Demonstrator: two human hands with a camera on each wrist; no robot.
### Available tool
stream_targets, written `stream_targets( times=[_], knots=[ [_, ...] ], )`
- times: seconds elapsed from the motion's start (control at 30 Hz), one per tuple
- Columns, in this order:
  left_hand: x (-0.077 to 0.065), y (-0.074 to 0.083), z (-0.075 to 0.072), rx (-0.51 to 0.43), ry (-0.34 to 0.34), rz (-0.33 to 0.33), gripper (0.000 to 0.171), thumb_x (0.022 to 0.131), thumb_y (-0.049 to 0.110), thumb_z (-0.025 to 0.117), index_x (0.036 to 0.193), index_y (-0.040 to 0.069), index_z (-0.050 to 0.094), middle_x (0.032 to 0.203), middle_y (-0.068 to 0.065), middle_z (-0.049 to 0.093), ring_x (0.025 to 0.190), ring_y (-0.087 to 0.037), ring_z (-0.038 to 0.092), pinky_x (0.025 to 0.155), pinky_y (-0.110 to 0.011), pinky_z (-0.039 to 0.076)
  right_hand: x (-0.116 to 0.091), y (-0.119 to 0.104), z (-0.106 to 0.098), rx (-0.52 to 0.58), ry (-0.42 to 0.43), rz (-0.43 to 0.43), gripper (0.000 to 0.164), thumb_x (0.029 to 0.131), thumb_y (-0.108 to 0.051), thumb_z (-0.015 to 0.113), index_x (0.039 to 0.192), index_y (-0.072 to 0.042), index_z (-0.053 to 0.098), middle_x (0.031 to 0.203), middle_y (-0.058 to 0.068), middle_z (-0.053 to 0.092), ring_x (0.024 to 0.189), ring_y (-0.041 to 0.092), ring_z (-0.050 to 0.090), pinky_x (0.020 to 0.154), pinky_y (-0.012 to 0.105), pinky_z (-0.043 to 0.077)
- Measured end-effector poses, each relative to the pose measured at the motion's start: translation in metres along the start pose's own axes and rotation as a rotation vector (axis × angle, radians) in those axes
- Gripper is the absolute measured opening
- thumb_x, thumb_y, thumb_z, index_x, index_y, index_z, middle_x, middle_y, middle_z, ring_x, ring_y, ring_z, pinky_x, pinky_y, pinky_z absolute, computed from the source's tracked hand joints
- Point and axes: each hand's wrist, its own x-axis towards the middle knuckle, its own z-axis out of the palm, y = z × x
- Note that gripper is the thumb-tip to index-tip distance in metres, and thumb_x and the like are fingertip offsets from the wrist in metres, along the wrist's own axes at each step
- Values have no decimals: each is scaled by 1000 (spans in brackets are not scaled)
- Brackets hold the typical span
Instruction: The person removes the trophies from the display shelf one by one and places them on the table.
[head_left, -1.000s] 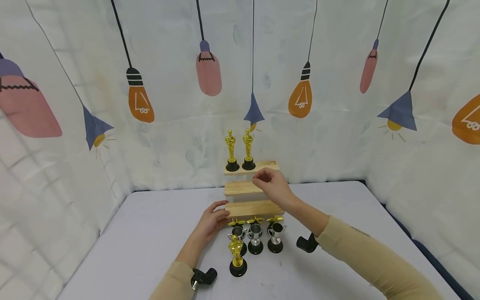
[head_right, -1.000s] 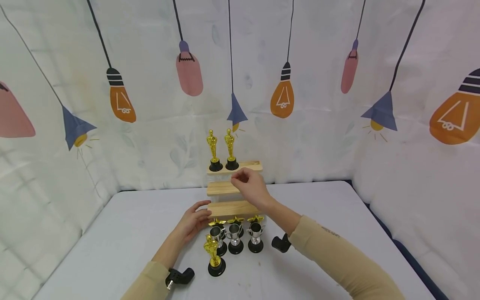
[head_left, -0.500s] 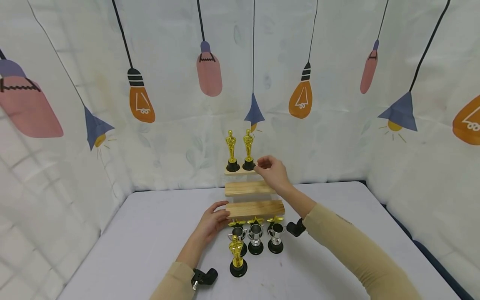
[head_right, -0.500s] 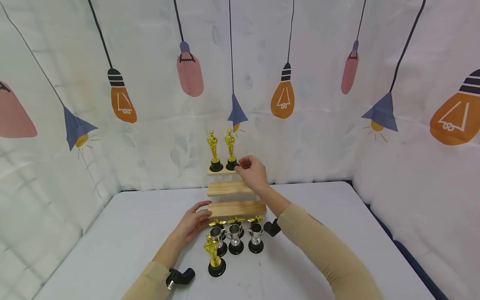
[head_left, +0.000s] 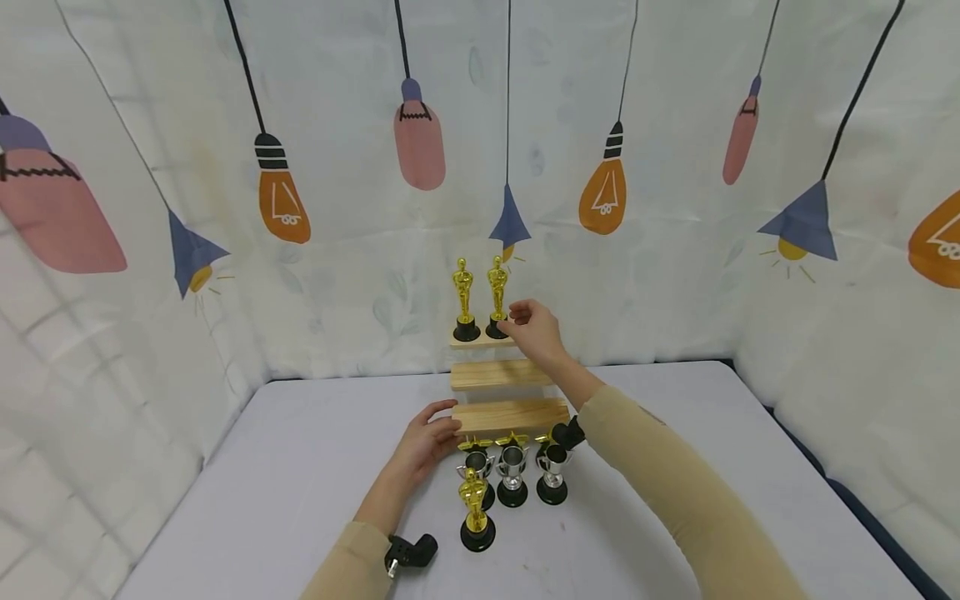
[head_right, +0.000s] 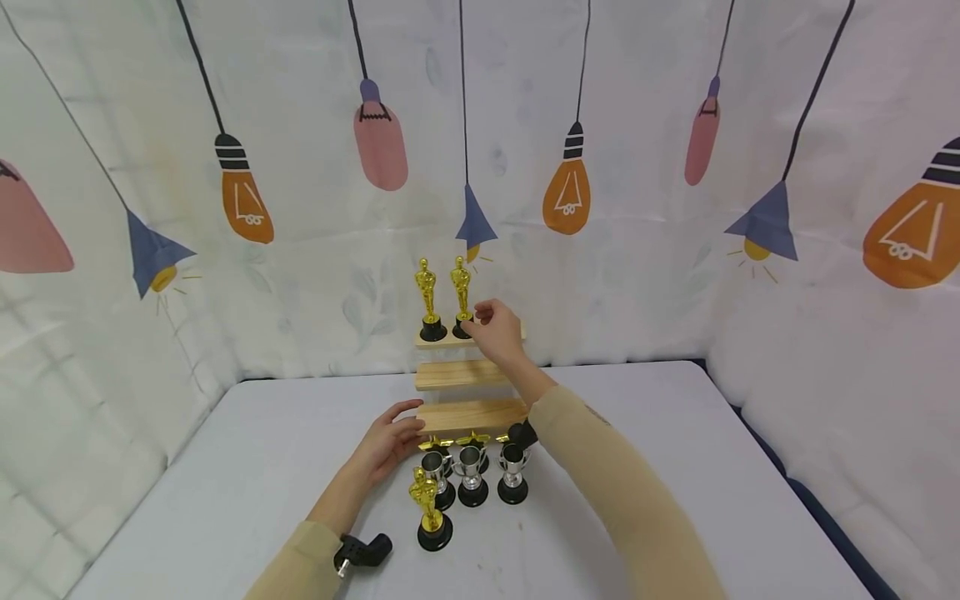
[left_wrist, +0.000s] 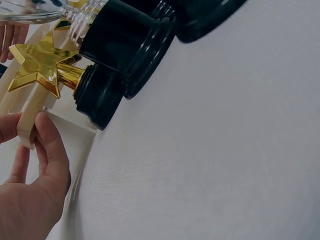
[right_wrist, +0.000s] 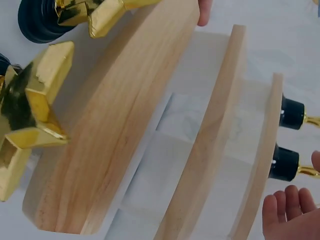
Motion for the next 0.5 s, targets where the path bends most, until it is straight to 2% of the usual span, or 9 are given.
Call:
stream_targets(
  times=[0.23,0.5],
  knots=[
    [-1,-1,-1,-13,-1,-9,53,95,-2,63,146,-1,47,115,-20,62,85,-15,67,76,-30,58,9,2,9,-61,-42,70,49,98,-25,74,138,-2,58,129,15,59,120,31,54,98,46,49],
    [0,-1,-1,-22,-9,1,53,96,-2,62,147,-2,46,119,-21,60,86,-16,67,77,-29,58,13,5,15,-69,-32,59,42,100,-22,71,136,-3,60,126,14,60,115,30,56,91,45,52]
  ],
)
